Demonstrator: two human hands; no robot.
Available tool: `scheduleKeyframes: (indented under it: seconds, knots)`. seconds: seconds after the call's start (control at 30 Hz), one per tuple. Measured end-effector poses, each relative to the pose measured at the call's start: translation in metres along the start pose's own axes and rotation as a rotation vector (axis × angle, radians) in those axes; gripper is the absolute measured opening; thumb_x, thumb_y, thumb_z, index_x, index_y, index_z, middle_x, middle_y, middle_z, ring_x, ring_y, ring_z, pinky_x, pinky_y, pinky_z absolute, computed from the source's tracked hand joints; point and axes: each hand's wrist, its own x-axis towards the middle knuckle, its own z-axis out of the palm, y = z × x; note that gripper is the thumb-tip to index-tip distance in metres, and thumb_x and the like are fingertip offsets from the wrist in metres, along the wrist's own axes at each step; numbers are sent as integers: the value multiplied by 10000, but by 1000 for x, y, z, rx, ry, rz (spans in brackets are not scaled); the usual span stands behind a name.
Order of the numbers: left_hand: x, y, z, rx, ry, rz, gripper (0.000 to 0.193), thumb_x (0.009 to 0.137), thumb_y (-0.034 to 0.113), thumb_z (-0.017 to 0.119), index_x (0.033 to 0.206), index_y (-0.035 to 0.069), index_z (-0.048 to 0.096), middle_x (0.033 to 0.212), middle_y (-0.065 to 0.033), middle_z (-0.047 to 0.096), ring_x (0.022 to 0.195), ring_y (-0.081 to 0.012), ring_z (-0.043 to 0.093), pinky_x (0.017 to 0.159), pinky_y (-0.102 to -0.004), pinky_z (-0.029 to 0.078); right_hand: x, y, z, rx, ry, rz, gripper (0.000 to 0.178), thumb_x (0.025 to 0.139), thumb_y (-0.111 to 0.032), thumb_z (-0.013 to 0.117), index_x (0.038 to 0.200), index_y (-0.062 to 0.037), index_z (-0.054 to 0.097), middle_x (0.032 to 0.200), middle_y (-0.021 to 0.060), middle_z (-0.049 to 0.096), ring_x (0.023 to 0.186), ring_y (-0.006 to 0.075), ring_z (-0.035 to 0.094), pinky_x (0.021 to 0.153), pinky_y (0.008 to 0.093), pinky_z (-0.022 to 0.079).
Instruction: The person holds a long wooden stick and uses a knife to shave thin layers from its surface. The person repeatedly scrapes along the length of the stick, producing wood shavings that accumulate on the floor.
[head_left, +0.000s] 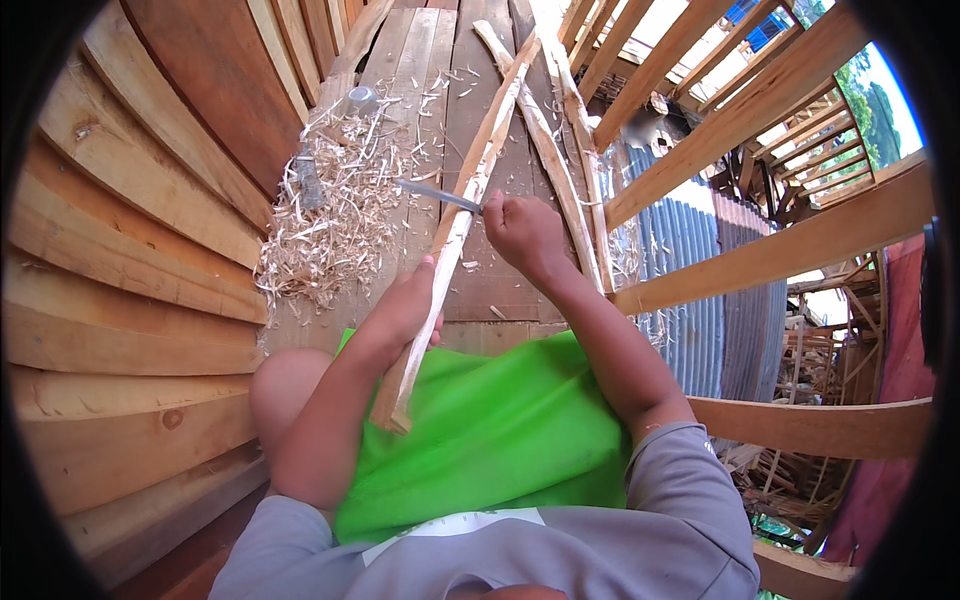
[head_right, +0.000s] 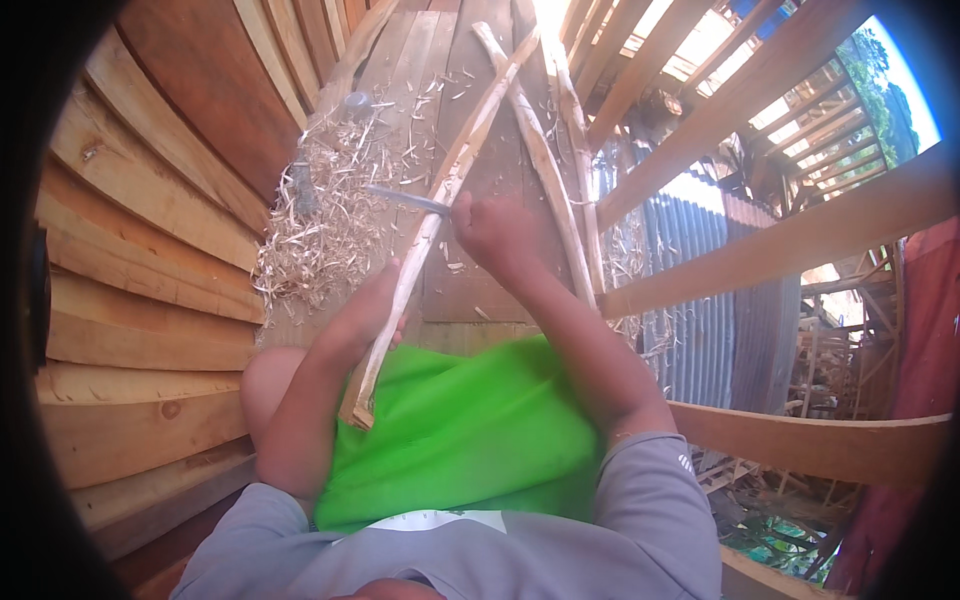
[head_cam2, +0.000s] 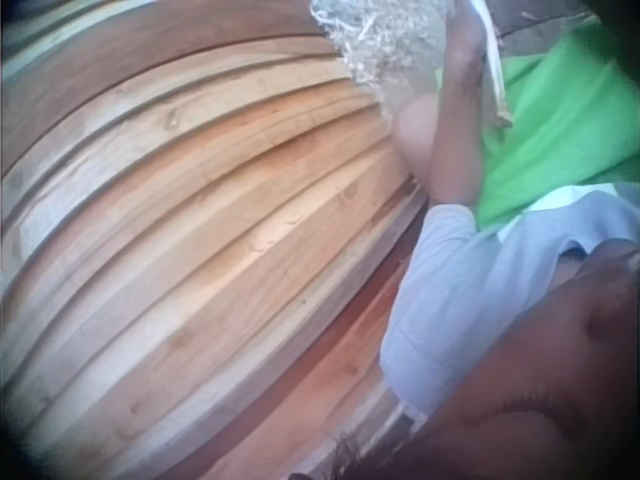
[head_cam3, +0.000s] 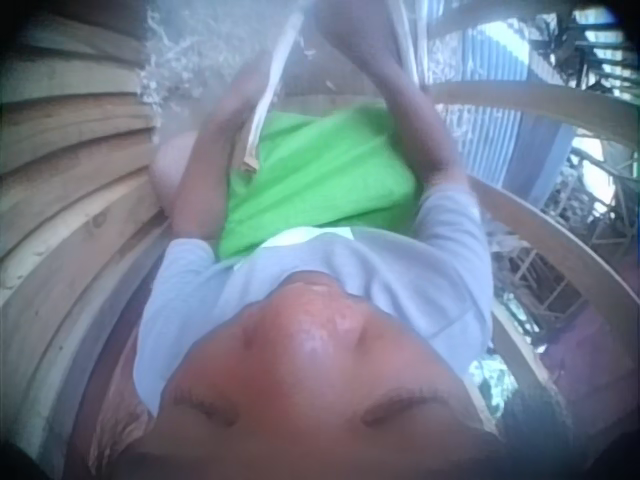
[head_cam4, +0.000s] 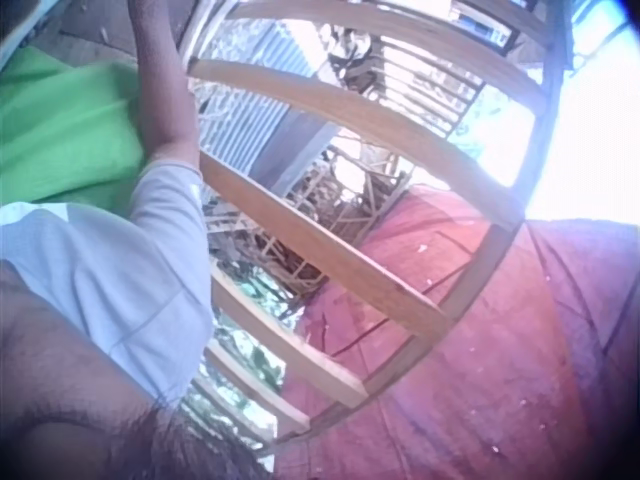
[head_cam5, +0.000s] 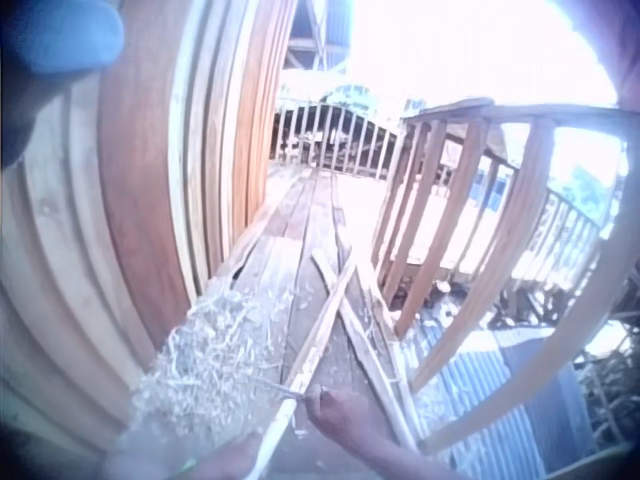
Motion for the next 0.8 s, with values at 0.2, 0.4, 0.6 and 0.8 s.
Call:
scheduleKeyframes:
  seconds: [0.2, 0.4, 0.6, 0.8]
  knots:
    - [-5, 4, 10, 72, -23, 37, 556, 1006, 492, 263, 957, -11, 495, 639, -68, 516, 476, -158, 519, 463, -309, 471, 14, 32, 15, 25, 129, 24, 576, 944, -360, 393, 576, 28, 606, 544, 244, 545, 548, 455, 569, 574, 530, 469]
    - [-13, 4, 4, 14, -2, 59, 552, 1007, 492, 272, 962, -9, 498, 630, -77, 519, 484, -154, 521, 461, -306, 468, 2, 14, 2, -24, 115, -313, 540, 933, -328, 419, 511, -27, 572, 488, 187, 528, 451, 382, 547, 482, 456, 455]
    - [-10, 4, -3, 70, -47, 42, 575, 1009, 494, 265, 981, -25, 510, 631, -75, 516, 501, -158, 528, 489, -311, 473, -4, -2, -3, -51, -1, 63, 487, 941, -292, 420, 595, -18, 627, 551, 225, 554, 550, 408, 585, 565, 512, 472]
    - [-19, 3, 23, 72, -86, 102, 570, 1007, 497, 265, 1020, -17, 512, 660, -80, 521, 505, -165, 528, 498, -318, 481, 24, 67, 15, 110, 163, -238, 567, 954, -344, 426, 502, -20, 536, 474, 213, 465, 446, 408, 498, 476, 491, 394]
